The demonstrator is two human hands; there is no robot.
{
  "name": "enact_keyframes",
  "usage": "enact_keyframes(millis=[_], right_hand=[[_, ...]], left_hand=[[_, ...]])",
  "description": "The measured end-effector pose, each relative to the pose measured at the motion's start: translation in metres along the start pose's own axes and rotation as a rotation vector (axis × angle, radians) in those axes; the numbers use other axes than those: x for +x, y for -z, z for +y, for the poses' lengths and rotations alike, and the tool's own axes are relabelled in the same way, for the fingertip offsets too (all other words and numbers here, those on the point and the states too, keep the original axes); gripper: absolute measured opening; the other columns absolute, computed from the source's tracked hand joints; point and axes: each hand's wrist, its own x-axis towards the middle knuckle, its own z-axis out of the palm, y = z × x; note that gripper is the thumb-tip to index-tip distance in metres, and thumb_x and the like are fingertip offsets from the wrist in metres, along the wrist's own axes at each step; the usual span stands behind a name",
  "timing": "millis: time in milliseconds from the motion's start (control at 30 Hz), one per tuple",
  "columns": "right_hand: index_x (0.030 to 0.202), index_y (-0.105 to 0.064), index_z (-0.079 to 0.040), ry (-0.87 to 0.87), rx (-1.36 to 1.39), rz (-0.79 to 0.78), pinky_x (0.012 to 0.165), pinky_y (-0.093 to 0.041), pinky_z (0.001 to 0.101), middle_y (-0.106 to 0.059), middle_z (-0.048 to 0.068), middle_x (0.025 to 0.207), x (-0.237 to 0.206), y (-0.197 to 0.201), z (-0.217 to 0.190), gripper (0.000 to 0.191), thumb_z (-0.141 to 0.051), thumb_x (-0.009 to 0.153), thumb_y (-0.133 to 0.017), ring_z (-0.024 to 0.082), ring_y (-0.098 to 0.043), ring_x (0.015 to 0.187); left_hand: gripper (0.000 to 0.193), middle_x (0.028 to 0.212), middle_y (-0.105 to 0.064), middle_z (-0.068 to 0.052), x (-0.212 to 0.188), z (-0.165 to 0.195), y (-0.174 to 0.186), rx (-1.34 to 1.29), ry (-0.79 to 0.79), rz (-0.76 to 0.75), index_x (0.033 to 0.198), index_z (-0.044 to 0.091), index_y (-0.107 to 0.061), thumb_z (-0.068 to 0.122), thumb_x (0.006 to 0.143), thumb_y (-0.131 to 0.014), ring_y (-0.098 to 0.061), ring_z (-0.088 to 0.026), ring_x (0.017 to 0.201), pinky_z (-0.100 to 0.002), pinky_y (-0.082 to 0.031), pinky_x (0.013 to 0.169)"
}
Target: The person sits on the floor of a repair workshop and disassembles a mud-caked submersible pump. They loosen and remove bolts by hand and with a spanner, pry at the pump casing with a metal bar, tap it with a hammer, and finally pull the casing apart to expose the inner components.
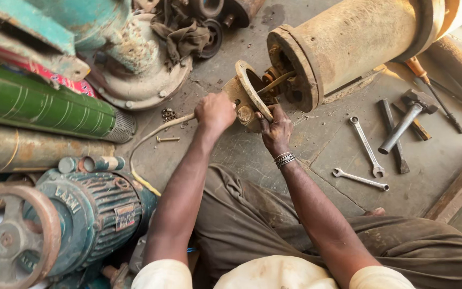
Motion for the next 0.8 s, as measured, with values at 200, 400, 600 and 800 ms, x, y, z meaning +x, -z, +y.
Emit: enact_keyframes(millis=[200,400,600,800], right_hand=[[0.099,-0.061,-0.008,0.068,-0.075,-0.006,0.070,-0.050,0.0471,-0.069,0.014,0.086,0.004,-0.005,-0.009,0.030,-0.035,0.097,-0.075,0.032,-0.067,0.078],[0.102,-0.060,-0.008,0.105,-0.074,0.002,0.070,-0.051,0.0480,-0.070,0.016,0.090,0.008,-0.003,-0.002,0.032,-0.036,0.096,-0.074,0.034,-0.068,0.081],[0.100,-0.059,-0.009,0.043,-0.139,-0.043,0.067,-0.051,0.0464,-0.071,0.013,0.088,0.011,-0.005,0.009,0.033,-0.040,0.100,-0.070,0.028,-0.068,0.073],[0.101,-0.060,-0.012,-0.058,-0.198,-0.126,0.064,-0.050,0.0427,-0.071,0.009,0.080,0.014,-0.012,0.009,0.034,-0.046,0.100,-0.068,0.021,-0.065,0.067]], left_hand=[[0.031,0.082,-0.066,-0.006,0.015,-0.014,-0.003,-0.120,-0.015,-0.050,0.101,0.005,-0.069,0.035,0.104,-0.059,-0.059,-0.014,0.064,-0.034,-0.051,0.053],[0.023,0.076,-0.065,-0.003,0.037,-0.070,-0.015,-0.193,-0.160,-0.046,0.096,0.009,-0.071,0.023,0.103,-0.054,-0.059,-0.009,0.062,-0.032,-0.051,0.053],[0.020,0.068,-0.063,-0.004,0.020,-0.043,-0.024,-0.052,-0.101,0.164,0.090,0.010,-0.070,0.024,0.100,-0.060,-0.052,-0.010,0.052,-0.031,-0.045,0.044],[0.020,0.075,-0.061,-0.006,0.019,0.001,-0.019,-0.066,0.010,0.168,0.089,0.012,-0.072,0.028,0.098,-0.064,-0.046,-0.015,0.056,-0.035,-0.044,0.048]])
